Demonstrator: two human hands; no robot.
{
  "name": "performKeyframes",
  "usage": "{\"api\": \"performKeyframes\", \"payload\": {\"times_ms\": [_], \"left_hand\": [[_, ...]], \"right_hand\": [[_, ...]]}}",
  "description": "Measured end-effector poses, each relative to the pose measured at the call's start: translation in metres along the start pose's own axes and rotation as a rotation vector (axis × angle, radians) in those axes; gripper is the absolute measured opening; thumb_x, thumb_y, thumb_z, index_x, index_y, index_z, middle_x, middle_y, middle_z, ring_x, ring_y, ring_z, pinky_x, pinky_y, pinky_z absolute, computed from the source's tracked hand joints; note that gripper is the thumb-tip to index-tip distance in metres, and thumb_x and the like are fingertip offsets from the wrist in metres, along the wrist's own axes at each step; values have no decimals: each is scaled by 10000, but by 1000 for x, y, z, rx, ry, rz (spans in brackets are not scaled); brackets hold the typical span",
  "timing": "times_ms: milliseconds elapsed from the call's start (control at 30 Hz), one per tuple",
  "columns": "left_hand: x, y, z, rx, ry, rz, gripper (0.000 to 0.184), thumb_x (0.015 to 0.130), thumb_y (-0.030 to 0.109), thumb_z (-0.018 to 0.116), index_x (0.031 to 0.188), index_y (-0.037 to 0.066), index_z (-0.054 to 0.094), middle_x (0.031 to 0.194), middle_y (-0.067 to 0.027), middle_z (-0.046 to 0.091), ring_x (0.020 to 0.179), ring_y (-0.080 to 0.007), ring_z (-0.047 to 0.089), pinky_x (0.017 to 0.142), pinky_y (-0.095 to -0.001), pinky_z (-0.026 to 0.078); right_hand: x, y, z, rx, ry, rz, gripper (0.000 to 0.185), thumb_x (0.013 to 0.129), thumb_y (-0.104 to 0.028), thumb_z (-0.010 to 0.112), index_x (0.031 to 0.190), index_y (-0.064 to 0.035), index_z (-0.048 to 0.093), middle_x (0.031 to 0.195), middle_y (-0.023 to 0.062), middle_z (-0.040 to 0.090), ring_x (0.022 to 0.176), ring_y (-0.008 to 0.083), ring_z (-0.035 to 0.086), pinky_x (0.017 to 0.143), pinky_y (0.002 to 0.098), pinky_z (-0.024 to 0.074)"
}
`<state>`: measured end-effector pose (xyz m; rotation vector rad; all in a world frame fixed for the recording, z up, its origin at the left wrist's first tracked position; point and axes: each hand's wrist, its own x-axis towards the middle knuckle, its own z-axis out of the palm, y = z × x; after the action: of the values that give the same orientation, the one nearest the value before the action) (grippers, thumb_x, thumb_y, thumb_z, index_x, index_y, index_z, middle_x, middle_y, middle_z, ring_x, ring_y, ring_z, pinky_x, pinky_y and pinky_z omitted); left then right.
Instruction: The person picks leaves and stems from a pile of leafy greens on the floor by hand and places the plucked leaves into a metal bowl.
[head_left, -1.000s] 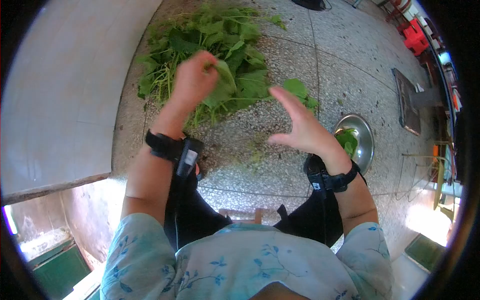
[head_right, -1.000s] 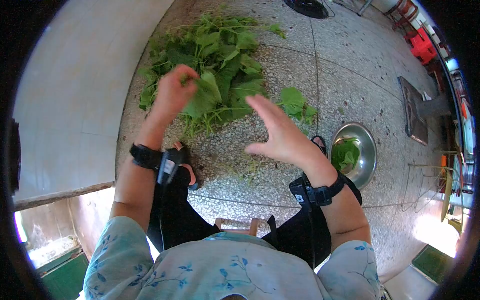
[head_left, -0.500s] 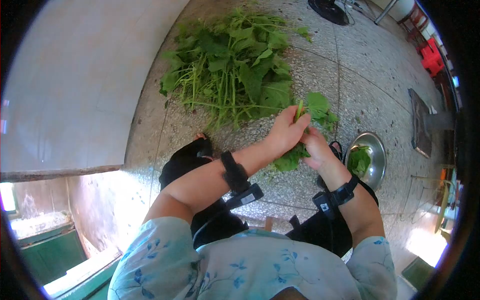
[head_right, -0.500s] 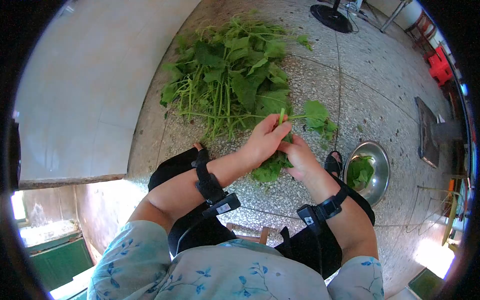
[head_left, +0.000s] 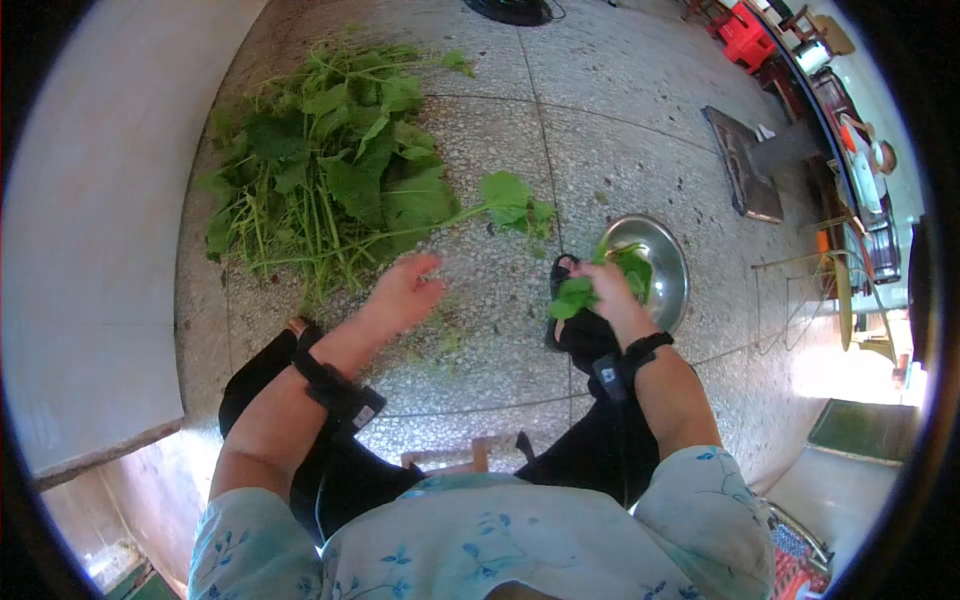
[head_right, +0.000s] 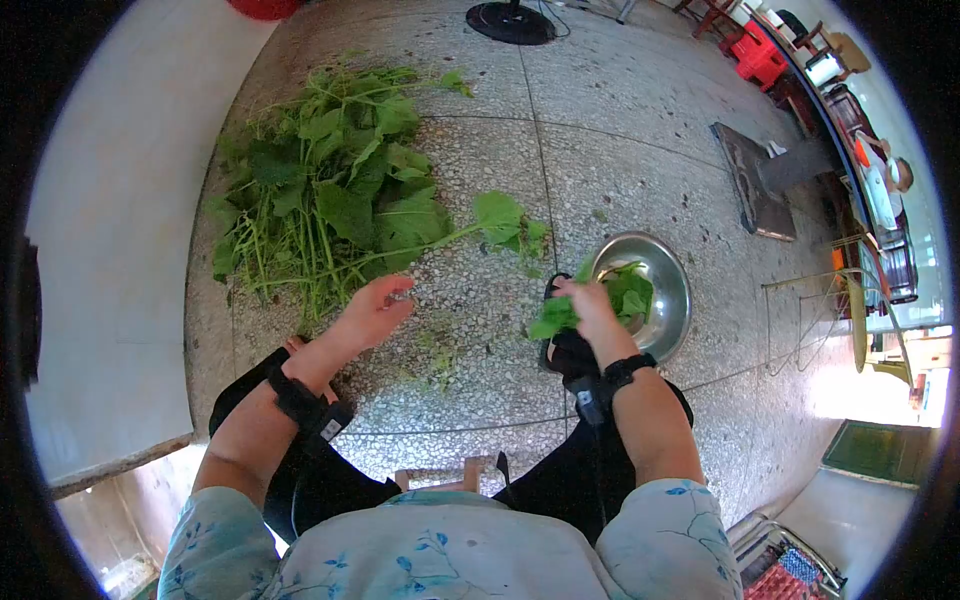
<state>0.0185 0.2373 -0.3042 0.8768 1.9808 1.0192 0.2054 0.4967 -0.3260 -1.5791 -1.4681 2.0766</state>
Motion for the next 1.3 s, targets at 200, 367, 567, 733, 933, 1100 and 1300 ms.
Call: {"api": "performKeyframes", "payload": {"times_ms": [200,367,567,733,933,1100,1300], "left_hand": [[3,-57,-9,282,-34,-118,327,738,188,538,999,-7,522,968,-201,528,868,-304,532,721,-396,434],[16,-125,-46,847,-394,-410,287,761,178,518,973,-15,531,993,-170,537,851,-315,540,716,-425,448],[16,-151,-78,945,-201,-706,376,753,131,501,1110,22,452,1052,-148,517,925,-314,522,746,-419,441],[31,-178,-76,1199,1,-583,643,789,201,512,1311,82,156,1320,-109,263,1201,-284,271,943,-493,244],[49,-177,-74,1095,-173,-746,531,815,193,489,1258,66,225,1167,-144,412,1050,-288,426,835,-451,374],[46,-212,-74,1063,-163,-241,349,839,192,435,1147,29,422,709,-91,558,545,-180,508,551,-315,436],[45,12,-67,-760,-6,-162,259,875,254,415,942,12,476,602,17,338,549,-108,355,514,-288,342]], "right_hand": [[59,15,-129,-34,575,-24,355,698,-172,592,958,42,480,887,136,532,790,245,528,625,385,436],[48,3,-80,-19,715,6,444,699,-206,586,1062,-9,423,936,117,496,864,231,475,732,391,395],[-29,-4,45,-138,-329,21,276,764,-84,523,1031,-18,501,997,69,529,890,163,512,756,275,427],[-56,-3,105,-478,-780,-211,274,799,-153,534,1024,0,507,964,74,534,893,135,508,777,256,416],[-52,3,111,-413,-712,-182,248,796,-165,542,976,3,521,878,67,558,812,116,522,709,240,428],[-44,16,112,-375,-648,-192,233,780,-144,545,958,7,529,789,62,567,734,112,536,647,239,435],[-67,-4,142,-413,-671,-162,273,742,-152,554,949,24,528,742,73,571,648,124,544,579,250,445]]}}
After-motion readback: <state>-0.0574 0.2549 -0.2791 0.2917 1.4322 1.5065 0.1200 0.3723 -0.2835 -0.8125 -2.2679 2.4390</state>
